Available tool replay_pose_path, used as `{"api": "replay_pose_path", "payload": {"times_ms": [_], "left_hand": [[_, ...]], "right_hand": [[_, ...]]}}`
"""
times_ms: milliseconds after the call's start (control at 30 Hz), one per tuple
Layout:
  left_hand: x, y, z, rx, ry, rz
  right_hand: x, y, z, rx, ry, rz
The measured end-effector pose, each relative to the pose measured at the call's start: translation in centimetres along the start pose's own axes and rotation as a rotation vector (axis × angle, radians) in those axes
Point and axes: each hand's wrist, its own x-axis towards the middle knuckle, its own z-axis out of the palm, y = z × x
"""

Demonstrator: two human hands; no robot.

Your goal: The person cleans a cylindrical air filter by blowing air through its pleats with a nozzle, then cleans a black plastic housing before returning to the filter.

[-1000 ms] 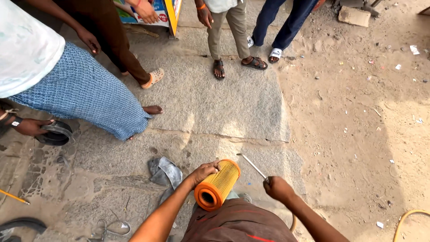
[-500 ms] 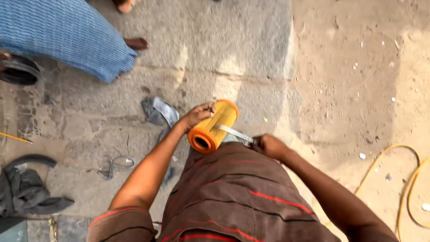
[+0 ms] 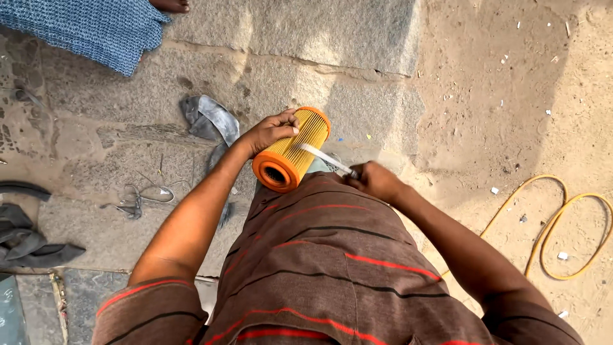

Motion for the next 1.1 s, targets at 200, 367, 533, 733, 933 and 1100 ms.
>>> {"api": "replay_pose_path", "payload": {"times_ms": [200,367,533,733,933,1100], "left_hand": [[-0.1,-0.3,-0.5,-0.060,0.007,-0.012],[-0.9,-0.5,0.1,-0.074,0.008,0.012],[-0.9,-0.9,-0.4,-0.029,0.019,0.082],[0.5,-3.9,-1.3,-0.017,-0.003,0.129],[-1.0,-1.1,-1.3,-0.003,0.026,0.024],[-1.2,-1.4,-1.3,0.008,0.054,-0.055]], "right_hand": [[0.6,0.6,-0.8,-0.077,-0.037,0.113],[-0.6,0.3,0.8,-0.027,0.030,-0.183],[0.3,1.2,0.3,-0.107,0.063,-0.042],[1.2,1.5,-1.0,-0.054,-0.041,0.099],[1.0,1.5,0.3,0.003,-0.017,-0.183],[1.3,0.7,0.3,-0.015,-0.029,0.167]]}}
